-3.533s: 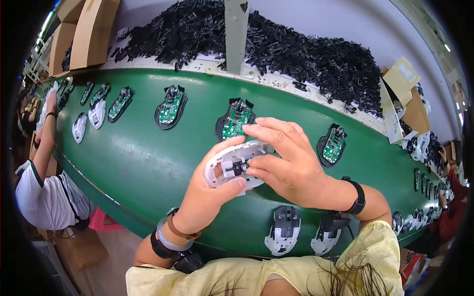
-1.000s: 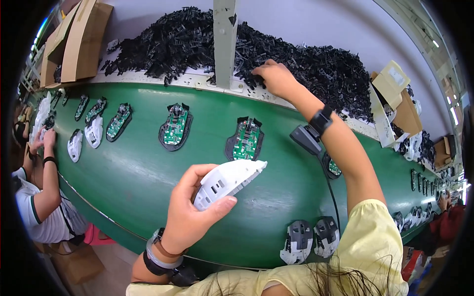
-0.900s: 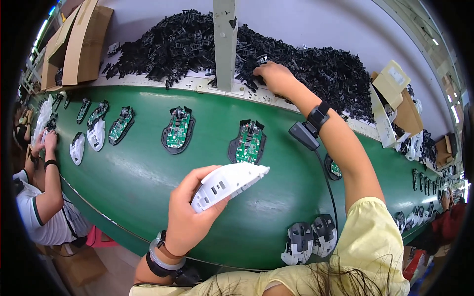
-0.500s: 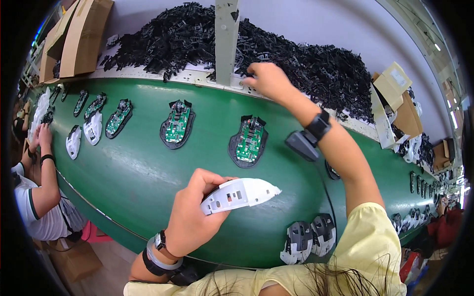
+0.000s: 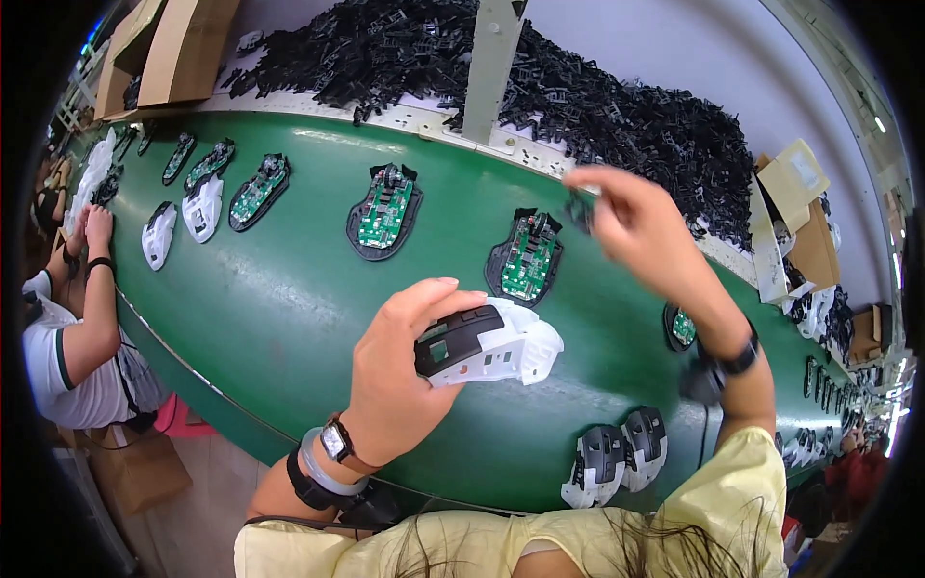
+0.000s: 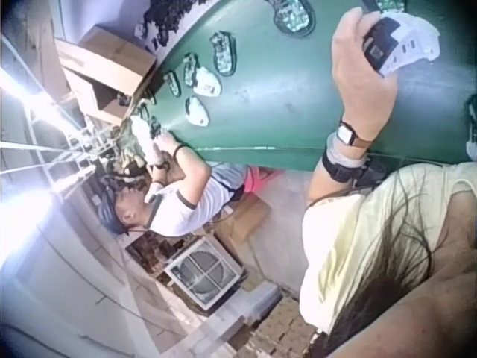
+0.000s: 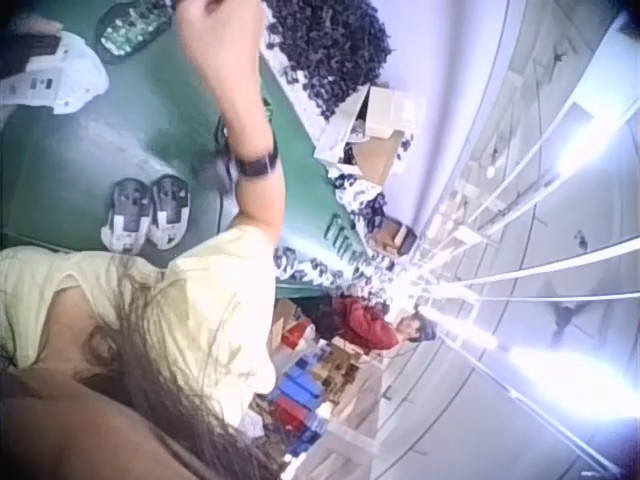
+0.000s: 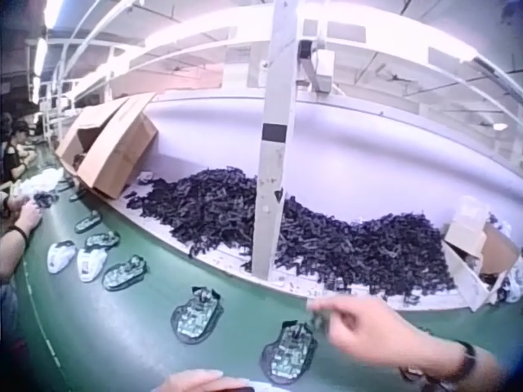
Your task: Manually assemble computer mouse components on a production line.
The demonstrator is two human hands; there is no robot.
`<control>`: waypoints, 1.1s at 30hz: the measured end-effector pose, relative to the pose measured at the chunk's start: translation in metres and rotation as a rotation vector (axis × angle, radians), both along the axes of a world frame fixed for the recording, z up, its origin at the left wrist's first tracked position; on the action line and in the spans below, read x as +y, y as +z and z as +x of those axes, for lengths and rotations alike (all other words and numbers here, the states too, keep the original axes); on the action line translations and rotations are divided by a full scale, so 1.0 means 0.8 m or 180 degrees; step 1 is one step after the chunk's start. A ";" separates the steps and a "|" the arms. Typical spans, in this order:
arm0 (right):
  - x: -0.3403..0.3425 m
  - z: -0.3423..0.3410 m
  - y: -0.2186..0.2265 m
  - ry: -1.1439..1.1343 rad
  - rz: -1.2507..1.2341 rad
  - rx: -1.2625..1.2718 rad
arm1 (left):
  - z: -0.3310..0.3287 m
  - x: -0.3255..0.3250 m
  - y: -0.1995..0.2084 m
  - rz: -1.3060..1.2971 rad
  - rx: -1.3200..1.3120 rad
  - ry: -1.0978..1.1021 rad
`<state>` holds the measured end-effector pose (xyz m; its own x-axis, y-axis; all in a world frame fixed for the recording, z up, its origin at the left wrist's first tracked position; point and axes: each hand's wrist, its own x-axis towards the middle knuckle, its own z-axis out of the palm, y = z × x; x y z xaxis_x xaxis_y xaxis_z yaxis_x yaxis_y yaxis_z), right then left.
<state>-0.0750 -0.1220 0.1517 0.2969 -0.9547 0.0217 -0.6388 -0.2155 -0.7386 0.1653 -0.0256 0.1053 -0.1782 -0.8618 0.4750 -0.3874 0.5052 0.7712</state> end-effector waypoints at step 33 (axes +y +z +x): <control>0.101 0.079 -0.059 0.0254 0.0190 -0.2413 | 0.002 -0.009 0.000 -0.0166 0.0277 0.0292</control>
<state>-0.0122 -0.0415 0.1049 0.2894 -0.9369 0.1962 0.0634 -0.1857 -0.9806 0.1672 -0.0328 0.1051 -0.0560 -0.8463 0.5298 -0.3665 0.5110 0.7775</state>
